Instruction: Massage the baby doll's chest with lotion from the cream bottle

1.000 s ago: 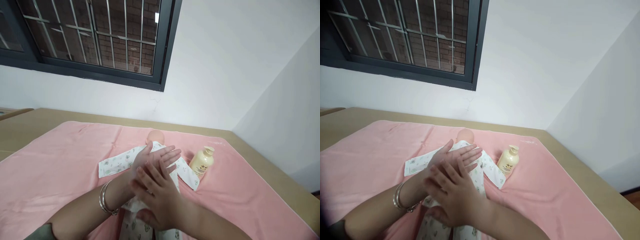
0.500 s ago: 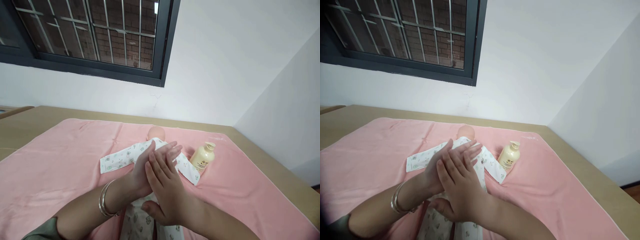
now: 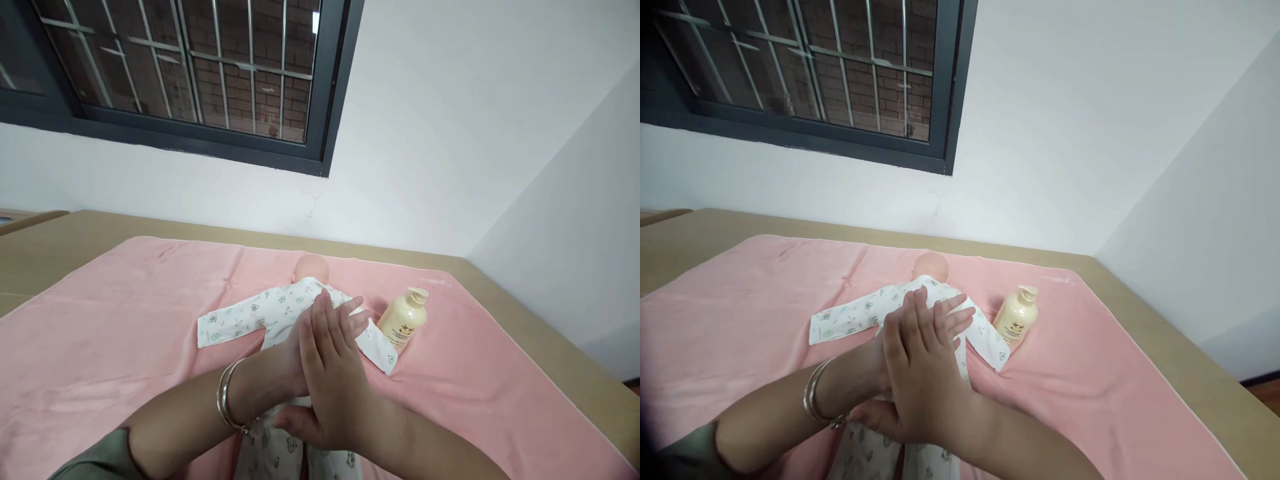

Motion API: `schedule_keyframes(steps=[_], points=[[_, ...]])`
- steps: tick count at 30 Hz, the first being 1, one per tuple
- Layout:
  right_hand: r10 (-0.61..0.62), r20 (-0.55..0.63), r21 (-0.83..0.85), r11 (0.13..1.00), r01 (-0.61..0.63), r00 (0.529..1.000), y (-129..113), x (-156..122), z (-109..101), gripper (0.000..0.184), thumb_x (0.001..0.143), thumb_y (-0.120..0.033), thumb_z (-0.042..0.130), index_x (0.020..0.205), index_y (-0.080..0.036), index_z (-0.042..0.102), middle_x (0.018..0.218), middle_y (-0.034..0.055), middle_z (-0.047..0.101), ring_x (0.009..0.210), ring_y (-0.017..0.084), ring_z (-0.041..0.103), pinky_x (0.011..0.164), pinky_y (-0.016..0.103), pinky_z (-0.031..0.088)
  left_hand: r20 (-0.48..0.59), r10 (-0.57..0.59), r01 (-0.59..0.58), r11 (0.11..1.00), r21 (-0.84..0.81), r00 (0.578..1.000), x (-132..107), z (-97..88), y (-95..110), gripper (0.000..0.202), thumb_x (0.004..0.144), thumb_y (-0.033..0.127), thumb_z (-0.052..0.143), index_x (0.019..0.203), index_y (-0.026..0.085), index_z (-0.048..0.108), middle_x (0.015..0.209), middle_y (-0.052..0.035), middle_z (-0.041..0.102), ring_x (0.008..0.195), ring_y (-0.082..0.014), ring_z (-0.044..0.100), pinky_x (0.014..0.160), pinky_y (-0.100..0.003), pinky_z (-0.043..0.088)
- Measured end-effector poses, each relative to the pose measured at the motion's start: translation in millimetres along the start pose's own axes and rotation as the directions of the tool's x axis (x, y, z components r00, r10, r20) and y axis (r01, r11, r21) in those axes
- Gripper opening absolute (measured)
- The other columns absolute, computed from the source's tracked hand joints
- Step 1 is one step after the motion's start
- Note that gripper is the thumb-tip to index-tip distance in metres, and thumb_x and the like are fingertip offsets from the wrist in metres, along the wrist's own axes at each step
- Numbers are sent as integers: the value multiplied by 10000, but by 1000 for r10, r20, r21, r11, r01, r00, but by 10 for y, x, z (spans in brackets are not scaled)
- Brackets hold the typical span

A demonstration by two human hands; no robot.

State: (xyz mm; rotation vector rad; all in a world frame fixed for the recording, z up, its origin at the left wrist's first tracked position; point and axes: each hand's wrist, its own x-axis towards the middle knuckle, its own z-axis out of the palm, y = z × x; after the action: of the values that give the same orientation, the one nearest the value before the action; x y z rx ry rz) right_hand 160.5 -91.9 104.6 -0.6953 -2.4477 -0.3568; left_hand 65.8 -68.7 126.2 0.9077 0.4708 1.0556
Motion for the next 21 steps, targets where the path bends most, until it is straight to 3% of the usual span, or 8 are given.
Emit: schedule_keyframes(steps=[2,4,9,12,14,16,18,21], points=[[-5,-14,7,1000,5,1000,-20,-24,40,1126,862,-745,422,1529,11,-80,1588,313,30,1456,485,-7,1124,701,140,64,-111,117,989,-94,992,11,-62,136,683,918,647,287,1491,280,342,1554,-50,378,1495,-248,192,1208,-468,182],[-1,-19,22,1000,1,1000,-27,-36,38,1076,886,-727,393,1534,0,-62,1590,299,79,1466,460,27,1136,685,140,65,-120,125,989,-82,991,8,-110,298,713,938,652,175,1501,234,312,1555,-81,378,1480,-222,244,1205,-452,197],[14,40,133,991,-20,999,36,-16,13,809,954,-548,401,1551,-77,125,1545,200,343,1470,346,211,1183,626,51,-86,175,-140,938,318,981,103,-318,441,800,920,628,-80,1513,230,281,1557,-92,371,1444,-211,335,1186,-434,289],[186,-19,200,963,-179,982,242,19,157,627,970,-372,386,1523,-110,252,1347,159,596,1374,292,424,1190,612,75,-200,444,-284,798,531,873,181,-603,233,734,957,593,-20,1478,219,335,1555,-100,373,1452,-221,322,1193,-459,287],[388,-20,177,908,-379,921,447,56,321,539,977,-306,362,1482,-119,351,1297,151,632,1316,278,492,1188,595,131,-211,561,-262,645,718,801,195,-826,31,593,986,565,198,1425,229,412,1550,-95,380,1462,-244,296,1208,-498,235],[503,49,107,856,-505,863,632,96,486,517,982,-308,362,1457,-105,395,1393,166,555,1361,296,432,1176,587,175,-148,589,-181,463,868,795,185,-1022,-168,525,975,524,340,1402,236,441,1537,-104,396,1473,-271,261,1214,-566,141],[497,163,33,861,-508,852,720,117,598,537,977,-340,395,1461,-107,395,1497,173,435,1423,327,324,1161,603,192,-89,602,-135,316,939,794,168,-1160,-329,483,976,471,365,1383,229,460,1503,-129,436,1462,-292,280,1200,-616,90],[400,283,-22,911,-411,872,613,80,623,565,951,-342,458,1477,-148,387,1564,158,327,1457,348,235,1156,624,165,-60,614,-124,252,960,787,145,-1255,-469,441,987,414,334,1355,219,479,1444,-145,494,1414,-293,363,1184,-617,155]])
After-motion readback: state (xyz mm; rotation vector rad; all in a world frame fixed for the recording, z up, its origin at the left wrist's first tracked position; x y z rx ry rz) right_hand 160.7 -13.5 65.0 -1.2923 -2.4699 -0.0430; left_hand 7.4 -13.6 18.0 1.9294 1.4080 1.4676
